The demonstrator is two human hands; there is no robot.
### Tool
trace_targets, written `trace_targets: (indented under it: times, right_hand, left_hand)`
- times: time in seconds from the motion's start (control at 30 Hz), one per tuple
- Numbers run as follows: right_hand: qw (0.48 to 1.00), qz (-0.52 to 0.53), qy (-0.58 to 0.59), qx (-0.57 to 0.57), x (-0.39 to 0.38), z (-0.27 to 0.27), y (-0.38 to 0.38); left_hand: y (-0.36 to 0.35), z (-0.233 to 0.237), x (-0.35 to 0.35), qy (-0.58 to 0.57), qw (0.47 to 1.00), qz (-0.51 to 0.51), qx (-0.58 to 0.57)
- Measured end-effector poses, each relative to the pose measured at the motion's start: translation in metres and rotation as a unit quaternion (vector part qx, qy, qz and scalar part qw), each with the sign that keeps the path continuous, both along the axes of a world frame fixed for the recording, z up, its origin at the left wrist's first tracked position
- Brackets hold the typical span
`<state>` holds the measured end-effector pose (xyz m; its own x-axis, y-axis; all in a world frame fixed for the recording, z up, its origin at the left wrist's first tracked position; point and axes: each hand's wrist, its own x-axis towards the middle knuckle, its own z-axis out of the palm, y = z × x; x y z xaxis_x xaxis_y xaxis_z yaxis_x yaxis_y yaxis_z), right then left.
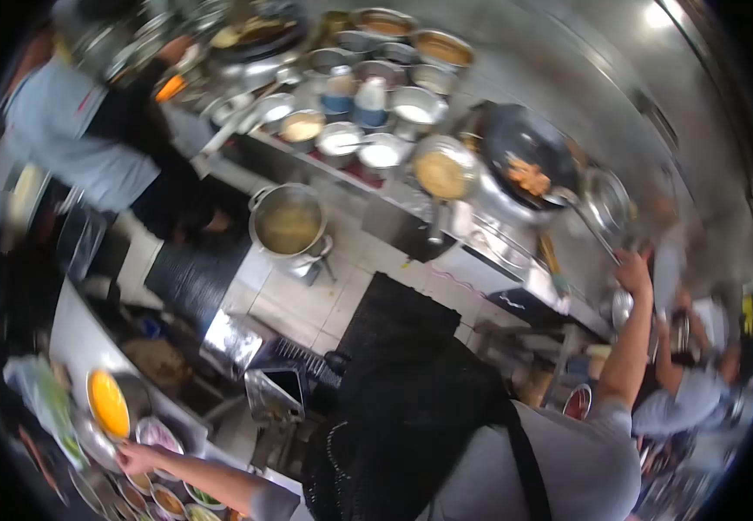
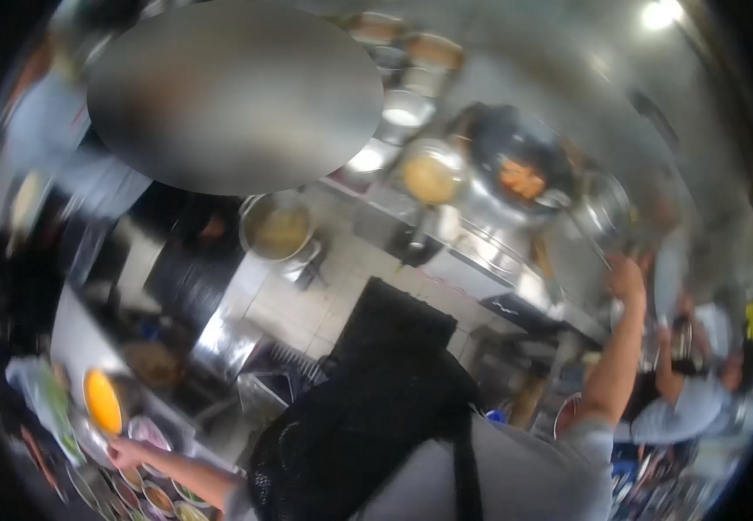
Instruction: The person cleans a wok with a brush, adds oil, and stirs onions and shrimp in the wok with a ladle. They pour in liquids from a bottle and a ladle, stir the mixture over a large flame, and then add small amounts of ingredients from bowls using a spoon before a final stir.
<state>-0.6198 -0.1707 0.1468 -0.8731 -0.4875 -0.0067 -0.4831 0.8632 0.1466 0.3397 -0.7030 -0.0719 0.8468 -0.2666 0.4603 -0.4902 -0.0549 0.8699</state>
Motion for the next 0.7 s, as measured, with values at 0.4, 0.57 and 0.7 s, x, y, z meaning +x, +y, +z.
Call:
trace_targets:
  times: [0.4, 0.57, 0.7]
  right_hand:
    - [0.972, -0.067, -0.071, -0.216, -0.076, -0.17, -0.02]
    - [0.845, -0.185, -0.228, -0.447, -0.073, -0.169, -0.043]
    - [0.853, -0.156, -0.163, -0.471, -0.136, -0.223, -0.052]
  left_hand:
    - [0.173, 0.026, -0.685, -0.038, 0.457, -0.886, 0.069]
    - [0.241, 0.042, -0.862, -0.195, 0.292, -0.936, 0.027]
    - [0.269, 0.014, -0.951, -0.314, 0.302, -0.9, 0.018]
